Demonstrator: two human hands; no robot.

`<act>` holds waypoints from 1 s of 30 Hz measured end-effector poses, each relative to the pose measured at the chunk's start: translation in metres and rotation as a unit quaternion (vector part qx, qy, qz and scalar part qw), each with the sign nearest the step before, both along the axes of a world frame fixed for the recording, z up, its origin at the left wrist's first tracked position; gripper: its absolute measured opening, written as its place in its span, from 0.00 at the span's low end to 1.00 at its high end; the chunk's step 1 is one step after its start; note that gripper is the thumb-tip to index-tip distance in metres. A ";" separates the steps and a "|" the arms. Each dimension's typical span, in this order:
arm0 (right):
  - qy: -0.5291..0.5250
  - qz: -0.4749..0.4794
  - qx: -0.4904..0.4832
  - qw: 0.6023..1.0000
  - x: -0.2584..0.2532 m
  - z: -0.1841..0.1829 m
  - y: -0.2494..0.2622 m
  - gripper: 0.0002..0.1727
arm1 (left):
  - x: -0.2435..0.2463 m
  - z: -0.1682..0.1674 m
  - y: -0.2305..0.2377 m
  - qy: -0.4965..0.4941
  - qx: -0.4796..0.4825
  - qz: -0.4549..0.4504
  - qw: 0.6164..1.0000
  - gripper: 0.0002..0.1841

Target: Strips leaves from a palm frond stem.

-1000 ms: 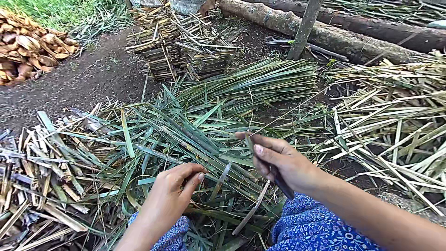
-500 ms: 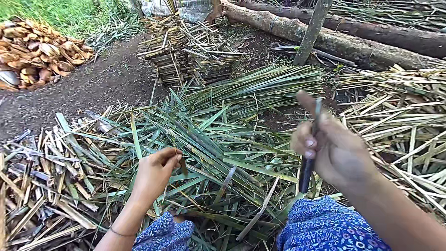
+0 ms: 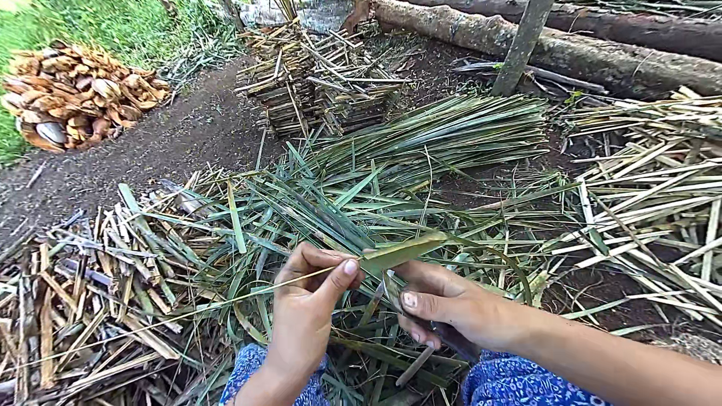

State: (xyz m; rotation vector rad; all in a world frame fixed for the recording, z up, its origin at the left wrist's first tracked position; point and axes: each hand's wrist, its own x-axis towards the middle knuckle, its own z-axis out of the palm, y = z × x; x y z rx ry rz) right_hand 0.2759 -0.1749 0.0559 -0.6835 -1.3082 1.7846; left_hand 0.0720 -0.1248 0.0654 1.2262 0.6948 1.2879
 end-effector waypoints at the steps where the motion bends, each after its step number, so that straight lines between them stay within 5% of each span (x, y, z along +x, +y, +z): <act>1: -0.011 0.000 0.020 1.000 -0.001 0.000 0.000 0.19 | 0.002 0.001 -0.003 -0.011 -0.020 -0.006 1.000 0.08; 5: -0.026 -0.035 0.026 0.999 -0.008 0.003 0.000 0.14 | 0.007 0.001 -0.009 -0.038 -0.064 -0.030 0.997 0.05; 9: -0.021 -0.061 0.012 0.998 -0.008 0.003 0.002 0.22 | 0.007 0.001 -0.013 -0.037 -0.069 -0.056 0.995 0.00; 15: -0.008 -0.021 0.041 0.999 -0.005 0.000 0.000 0.10 | 0.010 0.000 -0.015 -0.054 -0.095 -0.031 0.993 0.05; 22: -0.033 -0.020 0.066 0.997 0.001 -0.001 0.007 0.16 | 0.010 0.005 -0.017 -0.063 -0.179 -0.082 0.978 0.08; 30: 0.019 0.036 -0.040 0.998 -0.009 0.011 0.028 0.13 | 0.000 -0.006 -0.006 -0.045 -0.045 -0.004 0.998 0.04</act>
